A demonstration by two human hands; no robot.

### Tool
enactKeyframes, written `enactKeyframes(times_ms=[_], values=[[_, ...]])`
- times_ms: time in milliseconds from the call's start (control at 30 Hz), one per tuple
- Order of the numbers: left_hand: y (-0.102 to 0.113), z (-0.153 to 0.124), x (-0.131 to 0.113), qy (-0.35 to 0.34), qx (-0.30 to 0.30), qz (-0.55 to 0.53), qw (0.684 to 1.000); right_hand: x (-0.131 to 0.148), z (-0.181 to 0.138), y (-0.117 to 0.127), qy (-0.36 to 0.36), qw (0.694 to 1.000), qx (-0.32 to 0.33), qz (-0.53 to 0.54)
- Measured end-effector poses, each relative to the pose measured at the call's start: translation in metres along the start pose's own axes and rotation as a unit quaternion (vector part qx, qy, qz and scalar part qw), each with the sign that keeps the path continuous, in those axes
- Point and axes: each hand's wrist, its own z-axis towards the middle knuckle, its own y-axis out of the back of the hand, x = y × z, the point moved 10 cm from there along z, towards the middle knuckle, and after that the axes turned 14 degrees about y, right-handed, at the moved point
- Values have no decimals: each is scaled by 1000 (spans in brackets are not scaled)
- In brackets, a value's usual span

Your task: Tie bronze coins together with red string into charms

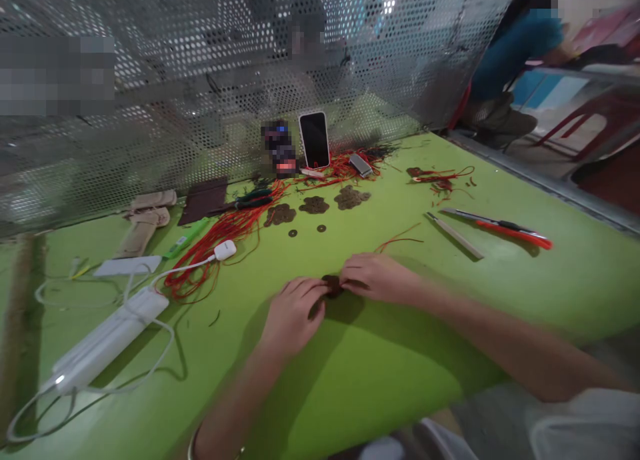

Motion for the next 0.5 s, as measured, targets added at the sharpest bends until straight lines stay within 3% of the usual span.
enactKeyframes(times_ms=[133, 400, 500], values=[[-6, 1, 1, 10, 13, 4, 1000, 1, 0, 1, 0, 1000, 9, -6], [-1, -1, -5, -3, -21, 2, 1000, 5, 2, -3, 7, 1000, 18, 15], [-4, 0, -5, 0, -16, 7, 1000, 0, -5, 15, -1, 999, -13, 46]])
